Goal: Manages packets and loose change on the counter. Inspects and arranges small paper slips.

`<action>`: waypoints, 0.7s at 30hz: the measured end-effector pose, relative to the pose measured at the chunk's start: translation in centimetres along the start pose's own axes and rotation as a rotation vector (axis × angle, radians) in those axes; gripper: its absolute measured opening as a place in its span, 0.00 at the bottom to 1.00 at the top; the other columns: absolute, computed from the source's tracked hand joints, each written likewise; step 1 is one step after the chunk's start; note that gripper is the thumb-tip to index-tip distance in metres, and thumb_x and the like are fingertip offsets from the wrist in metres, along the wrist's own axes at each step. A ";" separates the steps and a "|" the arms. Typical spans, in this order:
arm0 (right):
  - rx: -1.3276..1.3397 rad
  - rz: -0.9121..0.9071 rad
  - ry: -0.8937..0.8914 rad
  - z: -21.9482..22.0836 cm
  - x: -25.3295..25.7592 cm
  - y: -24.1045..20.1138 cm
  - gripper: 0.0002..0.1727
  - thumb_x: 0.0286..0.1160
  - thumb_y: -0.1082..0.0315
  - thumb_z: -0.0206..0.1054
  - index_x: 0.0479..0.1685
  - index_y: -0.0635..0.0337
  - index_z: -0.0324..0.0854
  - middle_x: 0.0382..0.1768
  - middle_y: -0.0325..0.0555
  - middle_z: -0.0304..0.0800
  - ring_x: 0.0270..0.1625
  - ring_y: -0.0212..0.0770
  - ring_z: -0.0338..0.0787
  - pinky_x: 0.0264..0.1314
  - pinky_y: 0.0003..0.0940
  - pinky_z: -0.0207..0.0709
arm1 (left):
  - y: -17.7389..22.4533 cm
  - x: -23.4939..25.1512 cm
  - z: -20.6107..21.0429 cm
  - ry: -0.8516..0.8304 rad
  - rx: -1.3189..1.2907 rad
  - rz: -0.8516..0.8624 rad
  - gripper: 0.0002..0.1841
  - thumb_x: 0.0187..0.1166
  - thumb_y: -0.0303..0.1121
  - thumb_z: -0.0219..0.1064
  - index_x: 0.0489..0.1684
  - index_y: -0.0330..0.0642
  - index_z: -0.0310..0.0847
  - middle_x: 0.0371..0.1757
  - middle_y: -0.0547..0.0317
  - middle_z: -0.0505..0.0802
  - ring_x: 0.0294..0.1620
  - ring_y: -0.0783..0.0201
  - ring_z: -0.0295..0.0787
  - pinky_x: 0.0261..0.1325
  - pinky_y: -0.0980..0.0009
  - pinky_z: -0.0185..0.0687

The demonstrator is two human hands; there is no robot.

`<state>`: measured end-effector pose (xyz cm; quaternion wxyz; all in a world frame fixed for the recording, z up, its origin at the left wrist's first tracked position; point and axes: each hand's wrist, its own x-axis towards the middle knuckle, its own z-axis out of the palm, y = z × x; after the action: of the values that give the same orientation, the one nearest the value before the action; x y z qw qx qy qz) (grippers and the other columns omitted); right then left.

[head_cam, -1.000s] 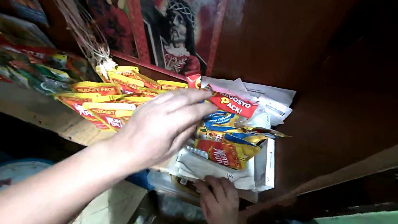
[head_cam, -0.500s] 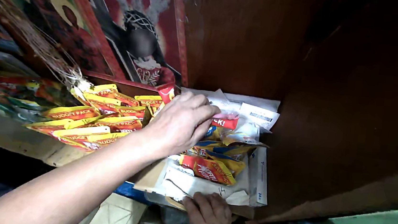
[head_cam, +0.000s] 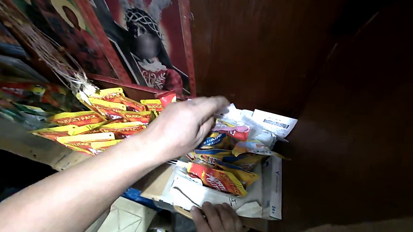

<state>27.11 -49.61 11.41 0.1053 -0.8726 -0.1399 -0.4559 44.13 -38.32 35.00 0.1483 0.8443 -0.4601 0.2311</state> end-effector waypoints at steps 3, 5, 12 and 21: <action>0.009 -0.010 -0.017 -0.2 0.0 0.1 0.12 0.83 0.58 0.62 0.59 0.35 0.86 0.56 0.35 0.91 0.60 0.39 0.87 0.74 0.35 0.73 | 0.5 2.9 -1.4 -0.107 -0.021 -0.104 0.14 0.83 0.25 0.61 0.61 0.42 0.86 0.48 0.45 0.94 0.47 0.44 0.94 0.51 0.40 0.86; 0.022 -0.007 -0.025 -0.4 0.0 0.2 0.13 0.83 0.59 0.61 0.59 0.35 0.86 0.56 0.35 0.91 0.60 0.38 0.87 0.74 0.35 0.73 | -0.3 4.1 -0.8 -0.166 0.018 -0.077 0.13 0.85 0.31 0.63 0.61 0.47 0.89 0.50 0.48 0.95 0.49 0.46 0.94 0.53 0.40 0.86; 0.016 -0.003 -0.013 -0.4 0.1 0.2 0.12 0.84 0.59 0.62 0.59 0.36 0.85 0.56 0.35 0.90 0.60 0.37 0.87 0.74 0.34 0.73 | -0.6 5.4 0.5 -0.220 0.135 0.017 0.08 0.83 0.34 0.64 0.37 0.46 0.89 0.34 0.53 0.92 0.40 0.50 0.91 0.43 0.45 0.85; 0.000 0.011 0.001 -0.1 0.0 -0.1 0.11 0.83 0.55 0.63 0.57 0.34 0.86 0.55 0.35 0.91 0.60 0.38 0.87 0.74 0.35 0.73 | 0.0 6.4 -1.8 0.121 -0.015 0.203 0.11 0.81 0.41 0.58 0.47 0.49 0.85 0.39 0.62 0.89 0.36 0.70 0.85 0.36 0.68 0.81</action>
<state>27.03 -49.52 11.48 0.1081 -0.8732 -0.1350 -0.4556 46.72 -42.01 39.90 0.1577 0.7768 -0.5353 0.2920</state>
